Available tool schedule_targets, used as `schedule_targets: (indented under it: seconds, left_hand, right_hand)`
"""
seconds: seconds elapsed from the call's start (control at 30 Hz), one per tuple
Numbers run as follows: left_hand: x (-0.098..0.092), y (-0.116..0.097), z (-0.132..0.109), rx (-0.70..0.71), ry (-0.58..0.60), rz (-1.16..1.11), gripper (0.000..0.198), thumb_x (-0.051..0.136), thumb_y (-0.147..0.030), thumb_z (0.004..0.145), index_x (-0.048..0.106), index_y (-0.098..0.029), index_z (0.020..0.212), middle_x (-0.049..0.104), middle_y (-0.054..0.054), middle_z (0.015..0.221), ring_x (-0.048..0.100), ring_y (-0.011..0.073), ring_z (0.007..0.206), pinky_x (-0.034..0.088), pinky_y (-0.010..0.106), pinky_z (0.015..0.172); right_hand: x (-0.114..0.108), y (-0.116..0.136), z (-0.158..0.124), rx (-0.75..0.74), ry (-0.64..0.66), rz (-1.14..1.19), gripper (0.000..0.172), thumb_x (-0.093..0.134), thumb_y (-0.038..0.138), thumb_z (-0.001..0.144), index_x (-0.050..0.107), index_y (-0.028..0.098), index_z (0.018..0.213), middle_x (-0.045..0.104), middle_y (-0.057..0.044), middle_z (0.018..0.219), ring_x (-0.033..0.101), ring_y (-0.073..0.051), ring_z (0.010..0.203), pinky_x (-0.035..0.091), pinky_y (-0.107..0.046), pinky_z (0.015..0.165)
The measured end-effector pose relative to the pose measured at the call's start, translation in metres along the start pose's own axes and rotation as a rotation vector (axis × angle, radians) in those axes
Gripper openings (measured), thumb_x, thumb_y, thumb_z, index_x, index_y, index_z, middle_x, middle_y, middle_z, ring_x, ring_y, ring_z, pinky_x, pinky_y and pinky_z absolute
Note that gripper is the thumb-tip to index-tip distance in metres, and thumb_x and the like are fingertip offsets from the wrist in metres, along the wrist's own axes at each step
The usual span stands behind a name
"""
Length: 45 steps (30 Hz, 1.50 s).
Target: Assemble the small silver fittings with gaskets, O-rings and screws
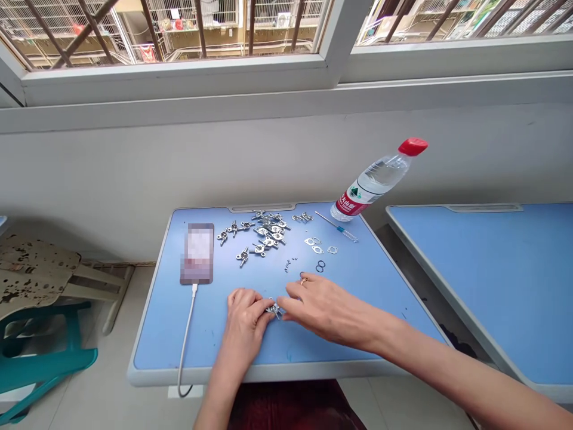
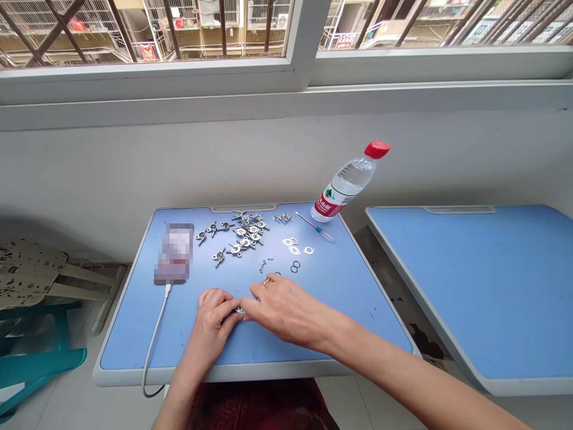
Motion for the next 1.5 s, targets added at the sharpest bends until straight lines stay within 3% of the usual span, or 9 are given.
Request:
schedule_targets:
  seconds: [0.2,0.33,0.53,0.83,1.07,1.17,1.27,1.33,1.5]
  left_hand:
    - [0.001,0.001,0.0,0.008,-0.01,0.003,0.019,0.066,-0.011,0.086,0.069,-0.02,0.103,0.06,0.001,0.084,0.054,0.019,0.083,0.041,0.039,0.085]
    - [0.001,0.001,-0.001,0.017,-0.016,0.007,0.019,0.066,-0.011,0.087,0.069,-0.02,0.103,0.061,0.002,0.084,0.055,0.0191,0.084,0.041,0.039,0.085]
    - [0.001,0.002,-0.001,0.026,-0.021,0.024,0.017,0.065,-0.015,0.089,0.068,-0.021,0.104,0.061,0.002,0.084,0.055,0.019,0.083,0.041,0.039,0.084]
    - [0.0,0.001,-0.001,0.02,-0.029,0.025,0.017,0.063,-0.016,0.09,0.069,-0.022,0.104,0.061,0.001,0.084,0.056,0.0189,0.083,0.042,0.038,0.084]
    - [0.001,0.001,-0.001,0.018,-0.016,0.023,0.016,0.065,-0.015,0.089,0.069,-0.022,0.103,0.061,0.001,0.084,0.055,0.0189,0.083,0.041,0.038,0.083]
    - [0.0,0.002,-0.001,0.013,-0.022,0.016,0.018,0.065,-0.014,0.088,0.069,-0.022,0.104,0.06,0.001,0.084,0.056,0.0191,0.084,0.042,0.038,0.083]
    - [0.0,0.002,-0.001,0.013,-0.026,0.008,0.018,0.065,-0.014,0.088,0.069,-0.022,0.104,0.06,0.001,0.084,0.056,0.0191,0.084,0.043,0.038,0.083]
    - [0.0,0.002,-0.001,0.013,-0.024,0.005,0.018,0.063,-0.015,0.089,0.069,-0.023,0.104,0.06,0.001,0.085,0.055,0.0191,0.084,0.043,0.038,0.083]
    - [0.0,0.003,-0.002,-0.004,-0.015,0.014,0.019,0.06,-0.018,0.091,0.069,-0.026,0.106,0.06,0.002,0.085,0.056,0.0195,0.084,0.044,0.039,0.082]
  right_hand:
    - [0.005,0.0,-0.013,0.033,0.135,0.128,0.038,0.033,-0.012,0.075,0.054,0.016,0.09,0.058,-0.003,0.073,0.042,-0.015,0.056,0.026,-0.028,0.056]
    - [0.012,-0.007,-0.014,0.06,0.128,0.116,0.022,0.036,0.006,0.096,0.054,0.016,0.088,0.057,0.0,0.061,0.043,-0.015,0.051,0.023,-0.028,0.053]
    - [0.009,-0.007,-0.009,0.059,-0.006,-0.035,0.042,0.028,0.033,0.106,0.048,0.019,0.073,0.046,0.004,0.046,0.033,-0.012,0.039,0.016,-0.029,0.048]
    - [-0.002,0.0,-0.005,0.047,0.053,-0.118,0.032,0.034,0.018,0.103,0.045,0.02,0.073,0.047,0.002,0.057,0.036,-0.012,0.044,0.017,-0.03,0.05]
    - [0.005,-0.007,-0.006,0.098,-0.039,-0.173,0.042,0.037,0.033,0.104,0.044,0.02,0.065,0.045,0.003,0.045,0.033,-0.011,0.037,0.012,-0.03,0.049]
    - [-0.003,-0.008,-0.001,0.117,0.043,-0.127,0.034,0.046,0.033,0.101,0.049,0.018,0.071,0.052,0.0,0.055,0.04,-0.013,0.044,0.017,-0.029,0.05]
    - [-0.011,-0.004,0.003,0.082,0.135,-0.009,0.015,0.049,0.013,0.095,0.052,0.016,0.081,0.057,-0.002,0.071,0.044,-0.014,0.054,0.024,-0.027,0.055]
    - [-0.009,-0.005,0.002,0.084,0.184,0.042,0.017,0.044,0.007,0.094,0.05,0.017,0.081,0.055,-0.001,0.07,0.042,-0.014,0.055,0.024,-0.027,0.056]
    - [0.009,-0.014,0.0,0.101,0.186,-0.038,0.027,0.044,0.024,0.101,0.051,0.016,0.076,0.054,-0.001,0.059,0.04,-0.014,0.049,0.017,-0.029,0.053]
Point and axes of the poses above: each hand's wrist, its own z-axis towards the middle knuckle, its own x-axis out of the palm, y = z × x, the point moved 8 cm from there along z, towards the middle knuckle
